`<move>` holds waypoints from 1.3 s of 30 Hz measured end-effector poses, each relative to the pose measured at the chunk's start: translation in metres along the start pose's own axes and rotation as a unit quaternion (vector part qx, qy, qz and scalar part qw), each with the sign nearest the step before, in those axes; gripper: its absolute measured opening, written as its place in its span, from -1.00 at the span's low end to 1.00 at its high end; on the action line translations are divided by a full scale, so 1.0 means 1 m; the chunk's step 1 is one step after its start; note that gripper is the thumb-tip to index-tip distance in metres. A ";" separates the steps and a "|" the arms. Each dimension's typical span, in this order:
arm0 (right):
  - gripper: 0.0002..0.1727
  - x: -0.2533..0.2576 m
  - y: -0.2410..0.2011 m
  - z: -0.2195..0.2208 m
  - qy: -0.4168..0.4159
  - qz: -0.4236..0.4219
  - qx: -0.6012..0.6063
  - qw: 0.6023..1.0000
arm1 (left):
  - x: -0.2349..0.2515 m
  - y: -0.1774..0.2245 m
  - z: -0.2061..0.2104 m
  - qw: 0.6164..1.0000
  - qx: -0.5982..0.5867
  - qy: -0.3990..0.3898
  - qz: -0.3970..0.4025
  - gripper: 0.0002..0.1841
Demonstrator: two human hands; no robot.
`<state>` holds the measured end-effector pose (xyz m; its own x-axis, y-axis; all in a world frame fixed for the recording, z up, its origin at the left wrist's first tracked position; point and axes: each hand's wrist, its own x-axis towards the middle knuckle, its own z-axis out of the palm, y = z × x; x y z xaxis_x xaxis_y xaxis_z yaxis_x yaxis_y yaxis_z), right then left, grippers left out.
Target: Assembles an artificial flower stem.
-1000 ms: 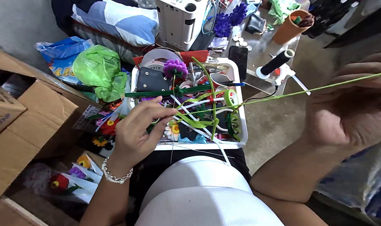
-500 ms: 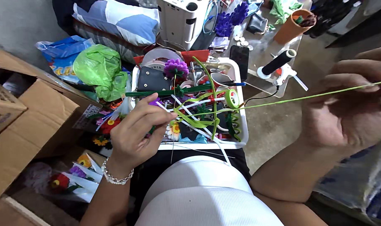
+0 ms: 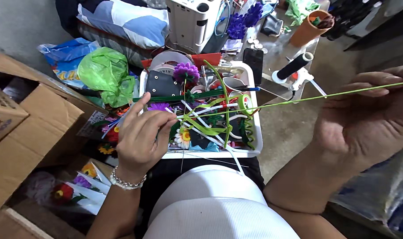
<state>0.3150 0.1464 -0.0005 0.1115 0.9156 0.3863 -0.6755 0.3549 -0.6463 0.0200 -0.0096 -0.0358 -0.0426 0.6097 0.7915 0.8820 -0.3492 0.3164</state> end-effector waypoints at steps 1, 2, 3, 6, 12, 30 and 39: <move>-0.70 -0.001 0.001 0.002 0.028 -0.021 -0.038 0.999 | -0.001 0.001 0.001 1.000 -0.003 -0.003 0.002 -0.91; -0.71 -0.001 0.002 0.003 0.055 -0.042 -0.069 0.995 | -0.002 0.001 0.002 1.000 -0.008 -0.005 0.005 -0.92; -0.74 -0.001 0.004 0.005 0.079 -0.063 -0.097 0.990 | -0.002 0.002 0.003 1.000 -0.014 -0.009 0.007 -0.92; -0.86 0.001 0.008 0.011 0.127 -0.126 -0.150 0.972 | -0.004 0.003 0.007 0.999 -0.029 -0.017 0.011 -0.90; -0.91 0.009 0.023 0.007 0.118 -0.210 -0.252 0.937 | -0.006 0.009 0.014 0.999 -0.029 -0.041 0.017 -0.84; -0.79 0.010 0.030 0.013 0.018 -0.185 -0.236 0.954 | -0.009 0.004 0.024 0.987 -0.090 -0.110 -0.077 -0.82; -0.66 -0.021 0.058 0.034 -0.167 -0.060 -0.155 0.972 | -0.014 0.005 0.030 0.980 -0.117 -0.098 -0.125 -0.81</move>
<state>0.2488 0.1408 -0.0237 -0.1024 0.7702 0.6296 -0.4143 0.5424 -0.7309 0.0389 0.0018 -0.0616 -0.1329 0.8145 0.5648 0.7232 -0.3100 0.6172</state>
